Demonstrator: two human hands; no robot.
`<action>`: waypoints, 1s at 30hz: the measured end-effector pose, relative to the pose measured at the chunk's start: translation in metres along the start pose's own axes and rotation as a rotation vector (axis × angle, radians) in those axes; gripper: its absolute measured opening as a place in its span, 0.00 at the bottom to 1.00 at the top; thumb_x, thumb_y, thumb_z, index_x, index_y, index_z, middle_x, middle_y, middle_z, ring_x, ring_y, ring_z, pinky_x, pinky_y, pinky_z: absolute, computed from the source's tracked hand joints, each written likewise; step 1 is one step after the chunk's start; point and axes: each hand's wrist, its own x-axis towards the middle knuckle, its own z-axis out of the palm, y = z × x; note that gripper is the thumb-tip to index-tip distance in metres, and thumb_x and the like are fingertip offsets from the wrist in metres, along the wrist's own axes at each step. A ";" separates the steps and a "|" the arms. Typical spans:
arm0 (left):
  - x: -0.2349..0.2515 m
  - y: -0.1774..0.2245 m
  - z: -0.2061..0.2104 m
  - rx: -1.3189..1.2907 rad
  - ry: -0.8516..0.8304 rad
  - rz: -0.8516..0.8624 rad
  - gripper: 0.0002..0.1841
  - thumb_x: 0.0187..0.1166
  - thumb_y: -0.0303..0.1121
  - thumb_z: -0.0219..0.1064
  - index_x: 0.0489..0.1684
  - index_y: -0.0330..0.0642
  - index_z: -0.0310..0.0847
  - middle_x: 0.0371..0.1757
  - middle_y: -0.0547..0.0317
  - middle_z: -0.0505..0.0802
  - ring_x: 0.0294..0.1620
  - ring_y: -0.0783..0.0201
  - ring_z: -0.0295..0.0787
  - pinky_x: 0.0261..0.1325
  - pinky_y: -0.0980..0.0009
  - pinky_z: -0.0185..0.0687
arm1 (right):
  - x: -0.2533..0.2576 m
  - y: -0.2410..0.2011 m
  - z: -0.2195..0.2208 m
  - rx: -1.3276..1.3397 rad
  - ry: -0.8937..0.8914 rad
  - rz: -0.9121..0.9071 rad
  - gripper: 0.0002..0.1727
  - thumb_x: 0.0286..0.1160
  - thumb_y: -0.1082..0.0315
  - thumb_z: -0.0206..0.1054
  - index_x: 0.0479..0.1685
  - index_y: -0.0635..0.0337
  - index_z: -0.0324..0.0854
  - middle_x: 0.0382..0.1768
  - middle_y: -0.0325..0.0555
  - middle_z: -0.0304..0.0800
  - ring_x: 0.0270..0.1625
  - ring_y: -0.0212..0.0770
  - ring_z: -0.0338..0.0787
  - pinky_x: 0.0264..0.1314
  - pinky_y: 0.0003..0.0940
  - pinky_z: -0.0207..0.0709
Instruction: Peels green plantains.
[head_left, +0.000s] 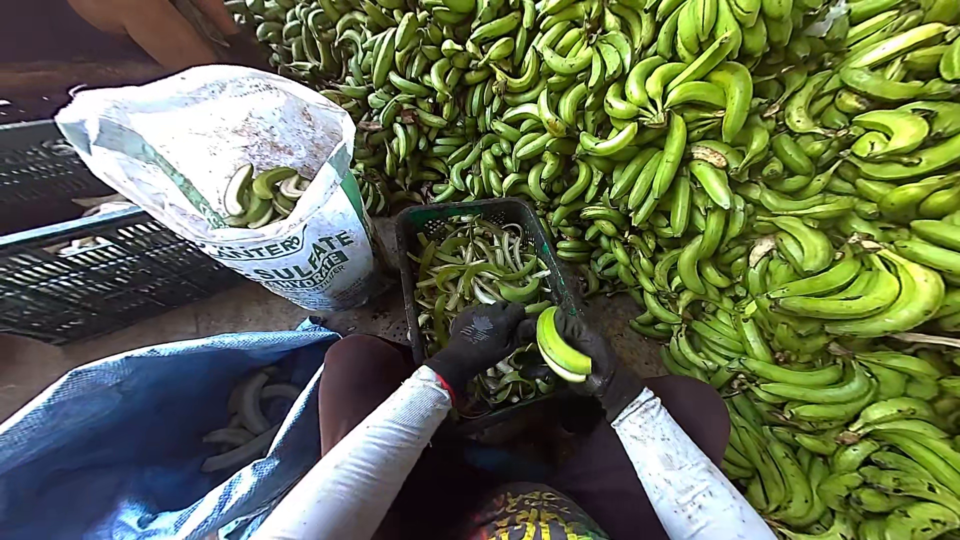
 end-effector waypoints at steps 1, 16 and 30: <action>0.001 -0.004 -0.006 0.039 -0.039 0.046 0.24 0.90 0.52 0.50 0.50 0.43 0.85 0.41 0.46 0.91 0.43 0.43 0.92 0.45 0.44 0.84 | -0.001 -0.001 0.004 0.020 -0.006 0.161 0.22 0.91 0.57 0.38 0.54 0.58 0.77 0.41 0.50 0.92 0.39 0.44 0.94 0.43 0.44 0.90; 0.001 -0.054 -0.052 -0.228 -0.337 -0.793 0.29 0.88 0.56 0.51 0.61 0.39 0.85 0.62 0.37 0.90 0.69 0.37 0.84 0.67 0.31 0.74 | 0.109 -0.077 0.113 -0.789 0.025 0.401 0.19 0.93 0.53 0.50 0.59 0.60 0.75 0.34 0.44 0.88 0.25 0.36 0.85 0.26 0.31 0.81; -0.003 -0.047 -0.075 -0.348 -0.285 -0.687 0.27 0.93 0.52 0.43 0.67 0.41 0.80 0.65 0.41 0.89 0.72 0.42 0.83 0.71 0.39 0.74 | 0.185 -0.093 0.035 -1.833 0.329 0.133 0.23 0.91 0.61 0.54 0.74 0.68 0.73 0.64 0.69 0.83 0.63 0.67 0.86 0.65 0.69 0.75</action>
